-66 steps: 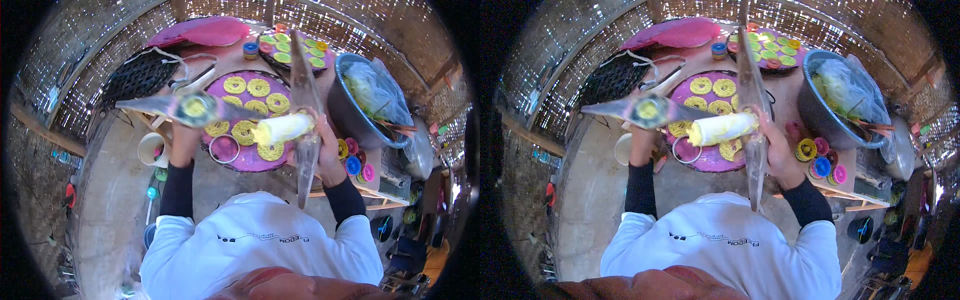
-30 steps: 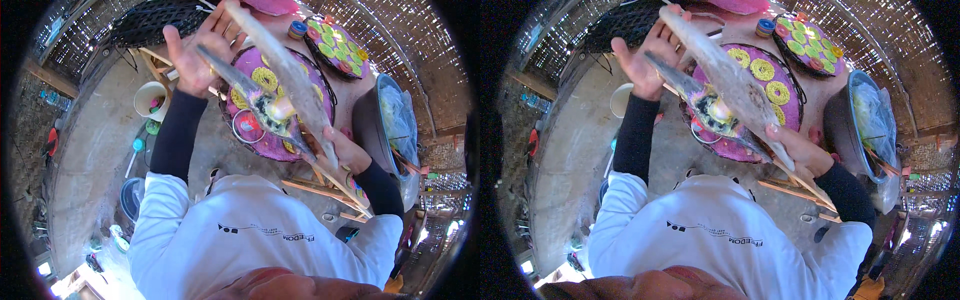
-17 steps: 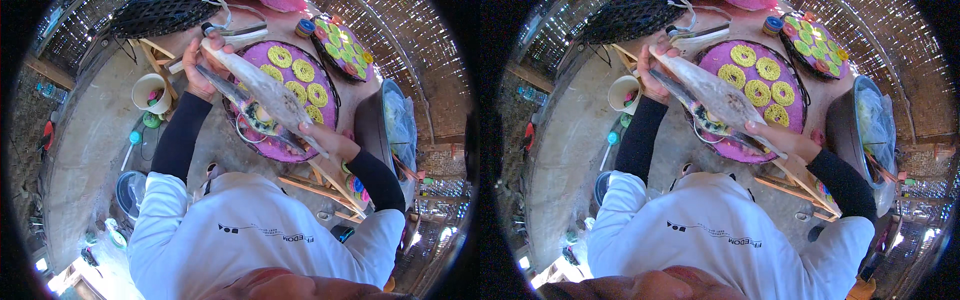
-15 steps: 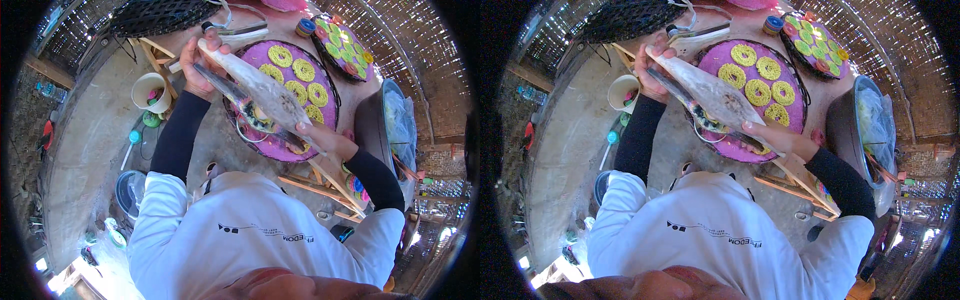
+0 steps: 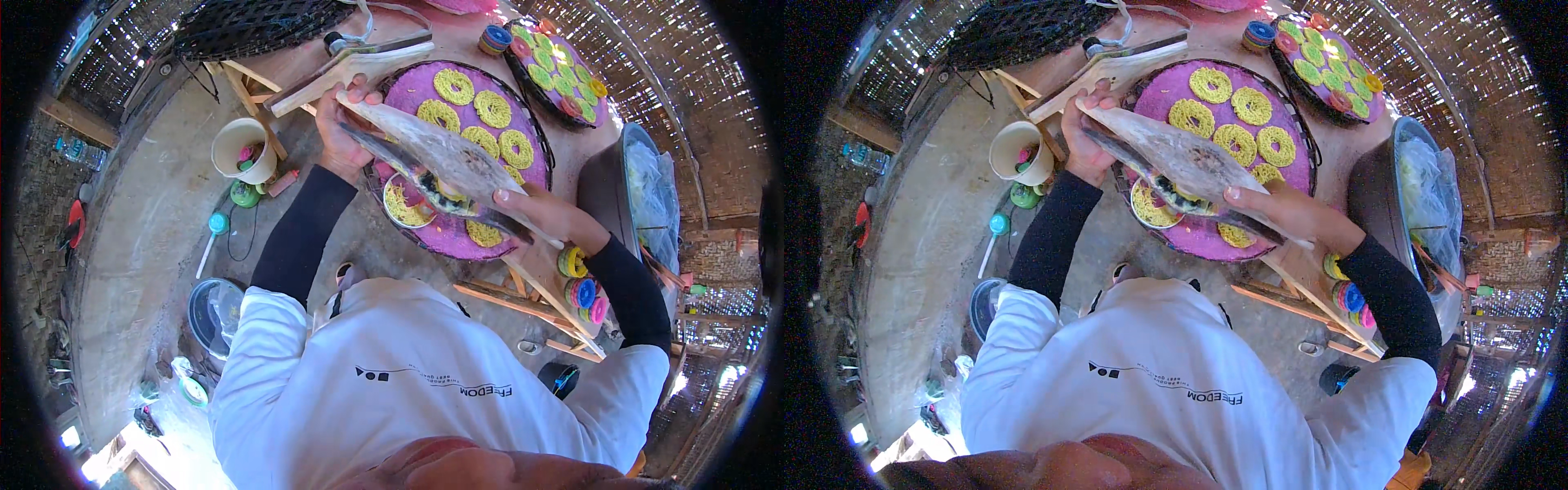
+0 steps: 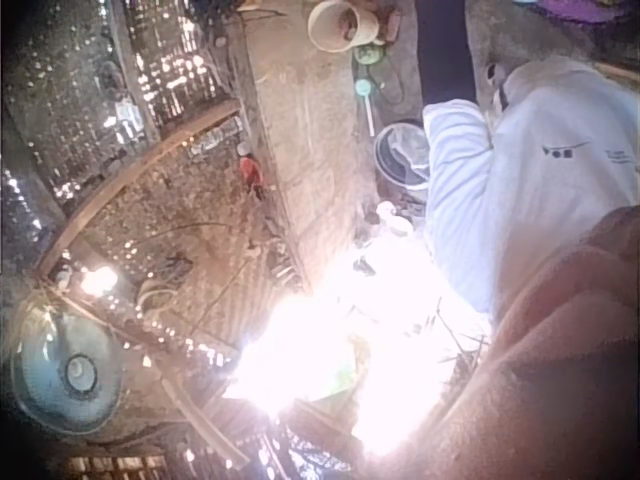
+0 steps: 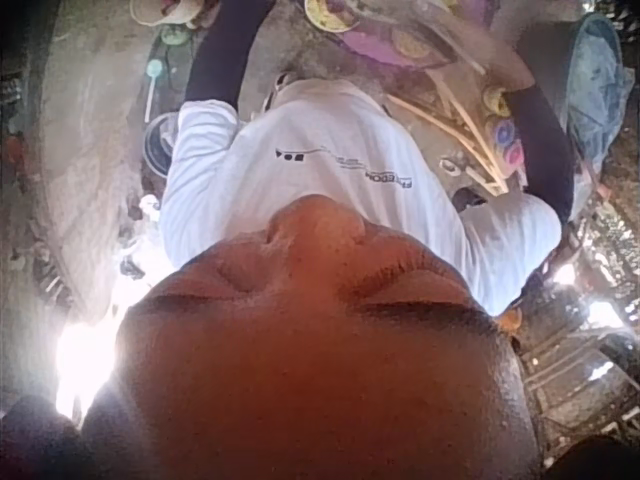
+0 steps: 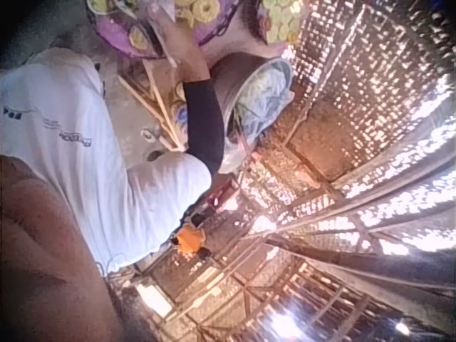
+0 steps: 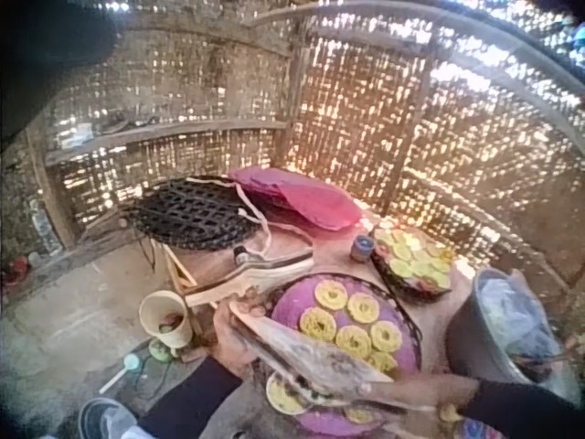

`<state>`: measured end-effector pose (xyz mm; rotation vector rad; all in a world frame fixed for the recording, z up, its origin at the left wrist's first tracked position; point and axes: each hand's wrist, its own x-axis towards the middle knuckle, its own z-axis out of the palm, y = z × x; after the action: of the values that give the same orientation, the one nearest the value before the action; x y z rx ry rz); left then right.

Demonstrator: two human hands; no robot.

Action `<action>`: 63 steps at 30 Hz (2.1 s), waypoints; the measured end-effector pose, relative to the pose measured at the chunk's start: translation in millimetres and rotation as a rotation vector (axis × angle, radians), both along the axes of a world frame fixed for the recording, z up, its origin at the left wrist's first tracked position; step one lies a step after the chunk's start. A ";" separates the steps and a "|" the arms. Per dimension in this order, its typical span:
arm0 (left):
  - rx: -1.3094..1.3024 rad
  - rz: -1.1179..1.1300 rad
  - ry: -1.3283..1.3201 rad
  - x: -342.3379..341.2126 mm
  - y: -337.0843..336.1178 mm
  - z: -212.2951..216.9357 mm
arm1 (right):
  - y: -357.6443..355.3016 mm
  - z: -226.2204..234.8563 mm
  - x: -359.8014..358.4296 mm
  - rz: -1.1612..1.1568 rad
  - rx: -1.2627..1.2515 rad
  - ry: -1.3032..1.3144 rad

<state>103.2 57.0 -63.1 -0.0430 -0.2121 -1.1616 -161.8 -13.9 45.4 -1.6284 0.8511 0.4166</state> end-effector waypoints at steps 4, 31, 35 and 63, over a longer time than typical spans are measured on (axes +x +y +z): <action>-0.054 0.017 -0.003 9.4 -4.5 0.0 | 10.6 5.3 11.2 0.005 -0.424 -0.077; 0.090 0.113 -1.372 -15.7 42.9 43.4 | 31.8 5.2 -5.2 -0.198 -0.377 -0.389; 0.289 0.342 -1.692 -40.1 50.8 54.6 | 38.4 -25.8 14.6 -0.250 0.202 -0.644; 0.833 0.546 -0.917 -7.3 105.3 38.5 | 72.8 -92.1 27.4 0.000 -1.433 -0.289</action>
<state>95.9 162.2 -24.6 1.2275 -0.4906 -0.5774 -134.4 58.9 -46.7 -2.8661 0.9614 -0.6110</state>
